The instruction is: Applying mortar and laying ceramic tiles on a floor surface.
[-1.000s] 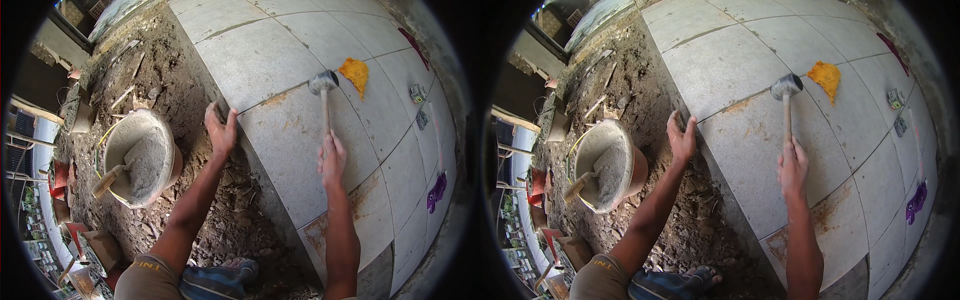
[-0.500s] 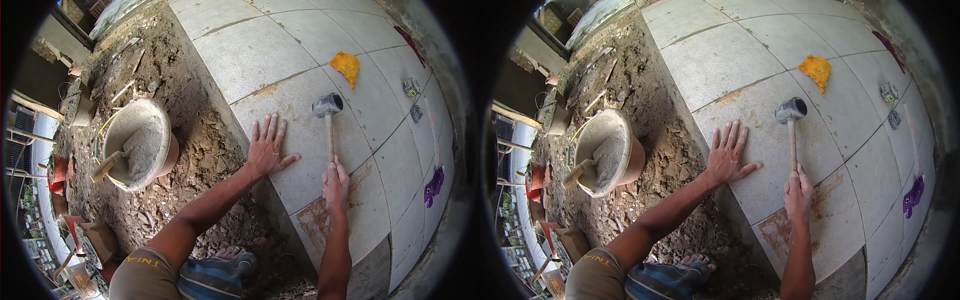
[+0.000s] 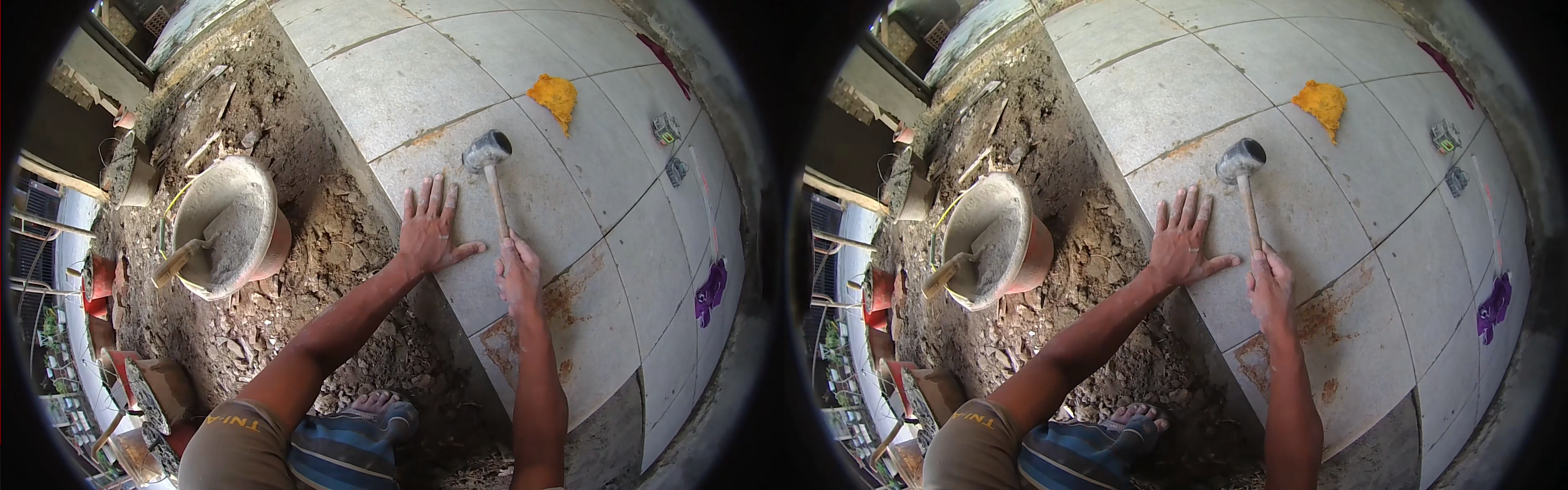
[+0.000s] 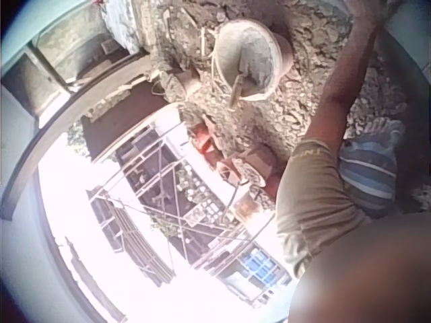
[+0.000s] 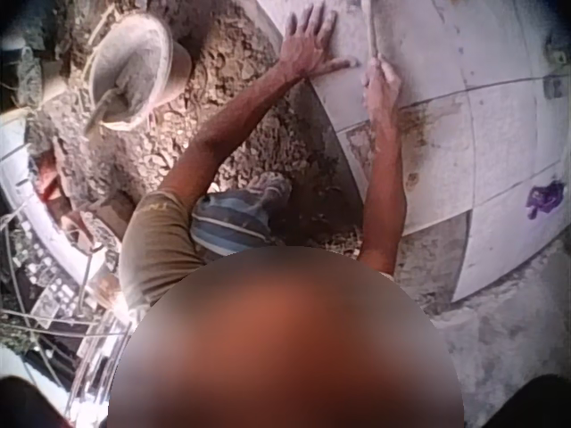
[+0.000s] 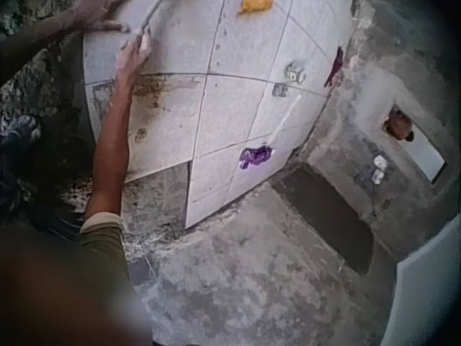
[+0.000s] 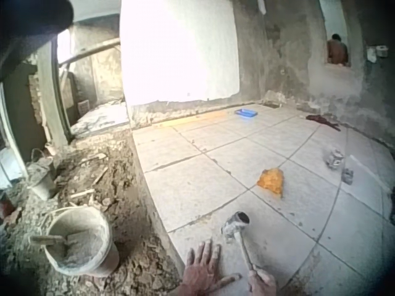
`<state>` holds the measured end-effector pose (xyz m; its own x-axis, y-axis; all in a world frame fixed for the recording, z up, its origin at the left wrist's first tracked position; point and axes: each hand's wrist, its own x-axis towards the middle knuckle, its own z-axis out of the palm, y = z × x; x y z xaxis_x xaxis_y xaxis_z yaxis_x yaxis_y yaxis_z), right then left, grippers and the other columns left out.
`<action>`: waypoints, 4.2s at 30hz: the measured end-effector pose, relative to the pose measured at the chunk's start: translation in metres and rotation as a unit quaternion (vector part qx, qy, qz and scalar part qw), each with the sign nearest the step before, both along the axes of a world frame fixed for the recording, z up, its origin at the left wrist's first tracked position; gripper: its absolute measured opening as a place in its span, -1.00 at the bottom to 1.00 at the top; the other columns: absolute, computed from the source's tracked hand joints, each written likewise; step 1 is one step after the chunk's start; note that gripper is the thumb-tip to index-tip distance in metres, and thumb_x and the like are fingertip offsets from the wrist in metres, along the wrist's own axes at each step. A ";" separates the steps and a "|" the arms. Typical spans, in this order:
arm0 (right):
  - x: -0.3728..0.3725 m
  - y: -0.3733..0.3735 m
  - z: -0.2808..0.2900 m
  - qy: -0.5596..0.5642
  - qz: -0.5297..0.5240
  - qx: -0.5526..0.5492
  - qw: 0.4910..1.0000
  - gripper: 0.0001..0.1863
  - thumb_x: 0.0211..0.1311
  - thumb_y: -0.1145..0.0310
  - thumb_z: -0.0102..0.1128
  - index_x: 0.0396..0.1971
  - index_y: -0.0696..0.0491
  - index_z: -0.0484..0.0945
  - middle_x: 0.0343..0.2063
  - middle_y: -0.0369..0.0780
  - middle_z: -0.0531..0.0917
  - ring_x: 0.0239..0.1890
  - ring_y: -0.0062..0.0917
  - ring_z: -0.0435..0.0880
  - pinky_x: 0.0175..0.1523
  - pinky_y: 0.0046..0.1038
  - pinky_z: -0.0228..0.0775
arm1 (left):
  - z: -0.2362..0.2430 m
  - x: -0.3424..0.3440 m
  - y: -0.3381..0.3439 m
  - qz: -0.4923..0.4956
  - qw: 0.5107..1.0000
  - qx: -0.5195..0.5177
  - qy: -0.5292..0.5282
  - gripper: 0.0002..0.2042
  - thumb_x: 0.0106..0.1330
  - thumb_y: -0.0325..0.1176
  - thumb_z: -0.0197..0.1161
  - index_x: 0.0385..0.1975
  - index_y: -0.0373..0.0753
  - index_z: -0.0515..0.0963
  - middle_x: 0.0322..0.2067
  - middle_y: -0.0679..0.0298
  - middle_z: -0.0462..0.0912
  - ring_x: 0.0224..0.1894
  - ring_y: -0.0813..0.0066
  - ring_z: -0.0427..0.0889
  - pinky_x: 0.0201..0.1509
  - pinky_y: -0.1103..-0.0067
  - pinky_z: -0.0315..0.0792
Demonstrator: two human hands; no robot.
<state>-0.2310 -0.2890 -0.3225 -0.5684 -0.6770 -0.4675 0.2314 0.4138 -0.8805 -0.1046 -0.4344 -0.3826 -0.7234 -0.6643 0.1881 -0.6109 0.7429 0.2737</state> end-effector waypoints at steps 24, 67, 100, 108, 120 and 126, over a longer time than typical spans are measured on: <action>0.012 0.178 -0.011 0.227 -0.013 -0.003 0.974 -0.54 0.52 0.24 0.08 0.24 0.22 0.50 -0.45 -0.25 0.62 -0.47 -0.61 0.53 -0.35 -0.49 0.41 | 0.005 0.050 0.046 -0.138 0.990 -0.014 -0.035 0.09 0.06 0.63 0.06 0.50 -0.04 0.20 0.52 0.01 0.05 0.58 -0.08 -0.11 0.53 -0.21 -0.35; 0.097 0.335 -0.021 0.394 -0.147 0.141 0.896 -0.64 0.48 0.19 0.09 -0.42 0.18 0.47 -0.58 0.01 0.47 -0.51 -0.14 0.49 -0.33 -0.17 0.34 | 0.004 -0.006 0.220 -0.231 0.973 0.016 -0.016 0.04 0.31 0.47 -0.08 0.49 -0.40 0.05 0.52 -0.18 -0.05 0.59 -0.11 -0.15 0.50 -0.22 -0.44; 0.103 0.369 -0.024 0.435 -0.159 0.216 0.860 -0.65 0.46 0.17 0.15 -0.40 0.18 0.53 -0.52 -0.01 0.61 -0.43 -0.07 0.62 -0.30 -0.16 0.42 | 0.004 0.000 0.280 -0.267 0.962 0.046 0.026 0.06 0.27 0.47 -0.04 0.47 -0.43 0.09 0.52 -0.16 -0.03 0.59 -0.10 -0.15 0.55 -0.10 -0.39; 0.119 0.356 -0.012 0.385 -0.308 0.058 0.868 -0.70 0.51 0.27 0.11 -0.39 0.19 0.48 -0.56 -0.32 0.43 -0.51 -0.65 0.39 -0.41 -0.45 0.26 | 0.003 0.001 0.280 -0.266 0.962 0.052 0.017 0.13 0.22 0.53 -0.05 0.48 -0.45 0.04 0.53 -0.18 -0.08 0.60 -0.10 -0.21 0.54 -0.12 -0.43; 0.127 0.345 -0.026 0.429 -0.189 0.204 0.860 -0.68 0.40 0.24 0.23 -0.44 0.20 0.51 -0.59 0.00 0.56 -0.53 -0.05 0.58 -0.37 -0.16 0.40 | 0.012 -0.003 0.254 -0.201 0.979 0.035 0.015 0.29 0.03 0.60 0.14 0.46 -0.53 0.01 0.50 -0.32 -0.13 0.57 -0.23 -0.21 0.53 -0.12 -0.32; 0.116 0.363 -0.016 0.384 -0.281 0.119 0.871 -0.63 0.42 0.12 0.19 -0.40 0.17 0.54 -0.51 0.05 0.61 -0.43 0.06 0.61 -0.33 -0.12 0.41 | 0.023 -0.020 0.274 -0.245 0.969 0.032 0.007 0.29 0.02 0.59 0.16 0.47 -0.50 0.00 0.51 -0.29 -0.14 0.57 -0.25 -0.22 0.52 -0.16 -0.31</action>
